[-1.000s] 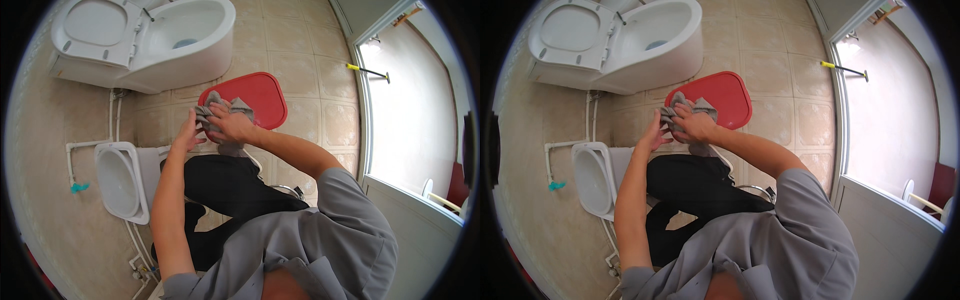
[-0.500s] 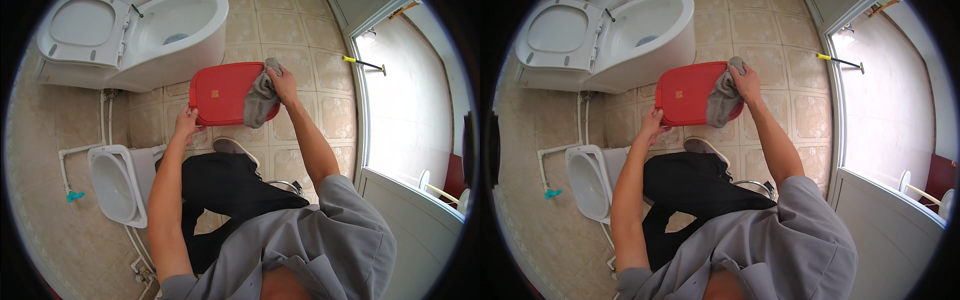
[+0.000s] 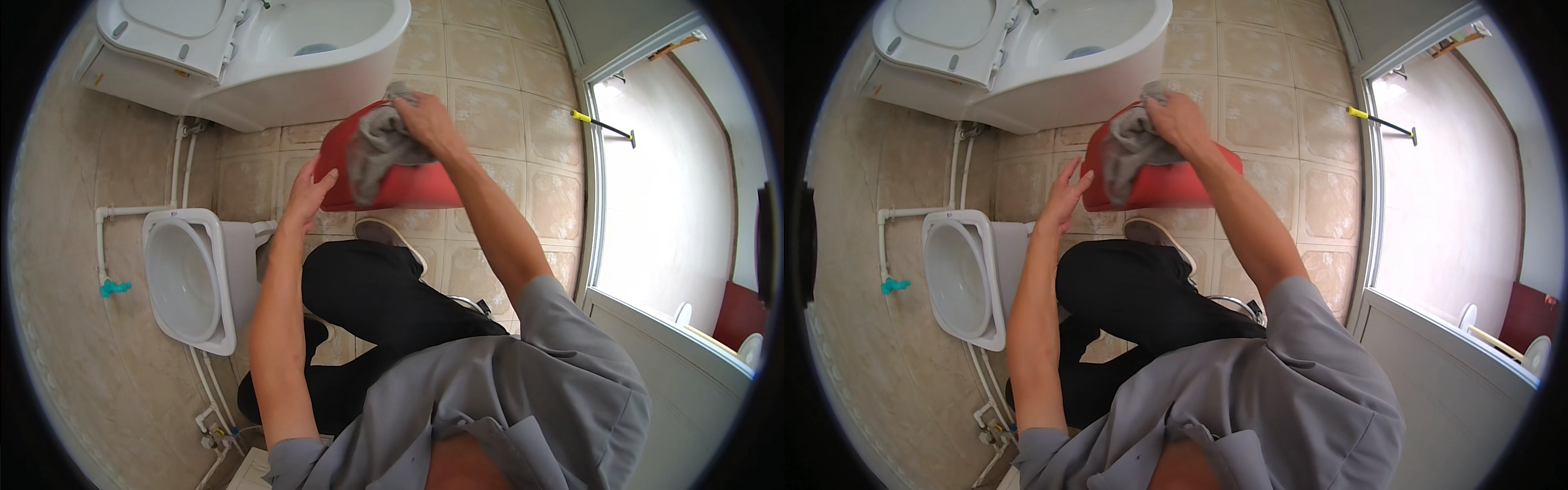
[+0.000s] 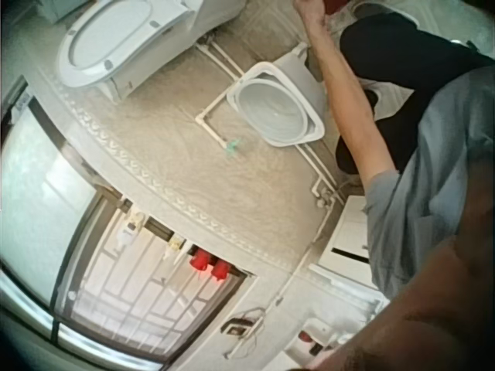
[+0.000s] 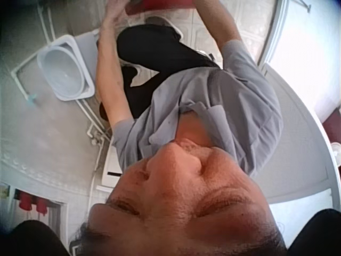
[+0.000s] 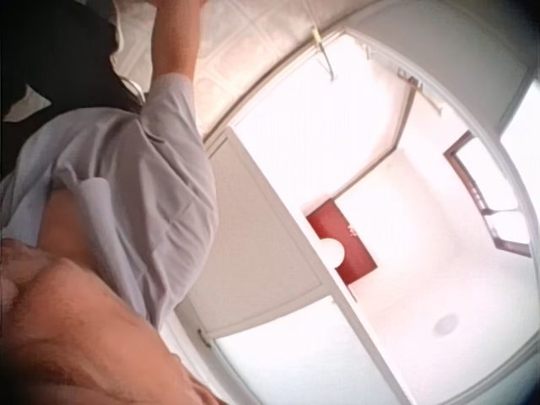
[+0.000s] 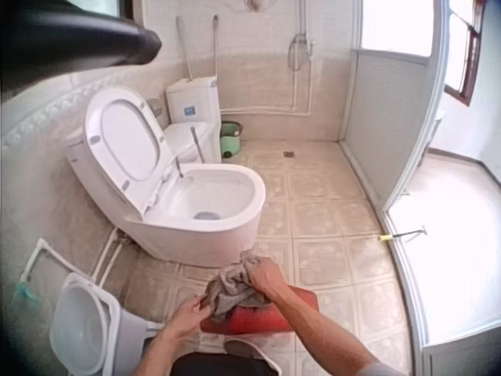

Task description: The person cleans a bathroom area by rinsing a cloth in a basin of water, wiping down a red bin and its lid, and then using the cloth to wipe the wall and floor near a toilet.

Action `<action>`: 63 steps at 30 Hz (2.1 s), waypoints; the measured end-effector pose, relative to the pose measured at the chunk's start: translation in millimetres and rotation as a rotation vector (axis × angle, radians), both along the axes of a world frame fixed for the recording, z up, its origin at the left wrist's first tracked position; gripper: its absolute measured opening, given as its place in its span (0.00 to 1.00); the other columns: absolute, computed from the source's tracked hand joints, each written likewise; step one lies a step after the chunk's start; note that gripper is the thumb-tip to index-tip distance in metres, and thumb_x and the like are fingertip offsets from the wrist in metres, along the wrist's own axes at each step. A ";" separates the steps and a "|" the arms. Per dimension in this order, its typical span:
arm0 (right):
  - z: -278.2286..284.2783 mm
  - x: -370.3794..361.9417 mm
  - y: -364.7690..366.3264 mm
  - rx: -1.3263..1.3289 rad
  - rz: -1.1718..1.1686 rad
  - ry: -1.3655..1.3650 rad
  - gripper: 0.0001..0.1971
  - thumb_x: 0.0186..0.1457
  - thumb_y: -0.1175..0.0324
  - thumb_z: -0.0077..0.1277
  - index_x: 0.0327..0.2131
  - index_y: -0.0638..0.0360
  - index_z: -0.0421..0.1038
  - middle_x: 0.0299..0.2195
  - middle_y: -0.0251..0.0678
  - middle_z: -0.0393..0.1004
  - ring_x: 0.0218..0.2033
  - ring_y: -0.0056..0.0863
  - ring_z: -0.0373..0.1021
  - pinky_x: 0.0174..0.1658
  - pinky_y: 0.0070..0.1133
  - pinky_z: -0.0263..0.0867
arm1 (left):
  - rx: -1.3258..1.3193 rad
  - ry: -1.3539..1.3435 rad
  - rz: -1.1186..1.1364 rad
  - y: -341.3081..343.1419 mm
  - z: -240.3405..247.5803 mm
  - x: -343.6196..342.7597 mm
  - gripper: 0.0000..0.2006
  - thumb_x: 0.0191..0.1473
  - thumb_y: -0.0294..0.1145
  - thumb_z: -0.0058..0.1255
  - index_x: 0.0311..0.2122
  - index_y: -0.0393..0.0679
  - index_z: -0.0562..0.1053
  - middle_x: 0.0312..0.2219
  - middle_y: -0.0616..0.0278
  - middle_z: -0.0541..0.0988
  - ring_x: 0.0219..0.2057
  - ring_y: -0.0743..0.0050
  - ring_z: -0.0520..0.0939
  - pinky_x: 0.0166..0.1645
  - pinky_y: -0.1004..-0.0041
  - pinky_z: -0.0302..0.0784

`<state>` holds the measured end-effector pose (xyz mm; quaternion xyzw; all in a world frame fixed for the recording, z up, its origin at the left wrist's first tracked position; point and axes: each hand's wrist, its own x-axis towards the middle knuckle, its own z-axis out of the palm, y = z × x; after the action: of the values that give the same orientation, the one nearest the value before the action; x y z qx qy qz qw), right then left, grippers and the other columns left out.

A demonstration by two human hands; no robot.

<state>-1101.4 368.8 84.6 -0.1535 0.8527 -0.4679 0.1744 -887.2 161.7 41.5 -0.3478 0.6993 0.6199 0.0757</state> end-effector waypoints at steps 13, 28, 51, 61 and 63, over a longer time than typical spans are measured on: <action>-97.4 -6.8 49.1 -0.727 -0.263 -0.641 0.13 0.59 0.66 0.56 0.44 0.64 0.76 0.34 0.37 0.78 0.34 0.27 0.74 0.36 0.26 0.72 | 0.273 -0.058 -0.118 31.3 -29.0 -0.1 0.50 0.60 0.63 0.51 0.74 0.46 0.43 0.71 0.50 0.52 0.69 0.46 0.58 0.68 0.47 0.57; -98.8 56.6 -26.8 0.111 0.400 0.400 0.24 0.57 0.49 0.55 0.45 0.62 0.75 0.47 0.49 0.75 0.53 0.50 0.69 0.56 0.40 0.64 | -0.082 0.168 -0.273 42.5 -88.1 -4.7 0.51 0.47 0.34 0.70 0.71 0.38 0.51 0.59 0.47 0.71 0.60 0.57 0.72 0.63 0.64 0.68; -80.7 60.1 -45.0 -0.101 0.646 0.323 0.16 0.56 0.56 0.54 0.28 0.60 0.75 0.33 0.48 0.77 0.38 0.50 0.74 0.41 0.41 0.68 | -0.170 0.372 -0.332 62.0 -120.1 20.2 0.60 0.44 0.41 0.70 0.73 0.45 0.40 0.62 0.43 0.68 0.61 0.50 0.73 0.65 0.61 0.68; -119.1 4.1 -97.6 0.241 0.622 -0.048 0.13 0.53 0.56 0.58 0.35 0.53 0.83 0.37 0.41 0.83 0.39 0.42 0.78 0.44 0.31 0.74 | -0.086 0.171 -0.297 60.9 -85.0 12.6 0.53 0.40 0.30 0.70 0.71 0.44 0.51 0.58 0.42 0.72 0.58 0.51 0.75 0.62 0.63 0.70; -165.8 -18.5 -101.6 -0.052 0.438 -0.571 0.17 0.54 0.55 0.57 0.40 0.56 0.83 0.33 0.40 0.84 0.32 0.40 0.79 0.41 0.31 0.74 | -0.061 0.265 -0.246 65.2 -80.9 16.1 0.56 0.40 0.29 0.70 0.72 0.44 0.48 0.59 0.41 0.71 0.60 0.51 0.74 0.63 0.63 0.69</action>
<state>-1119.8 267.2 -81.2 -0.2000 0.7042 -0.4652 0.4976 -871.1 226.9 -39.4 -0.1770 0.7588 0.6250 0.0476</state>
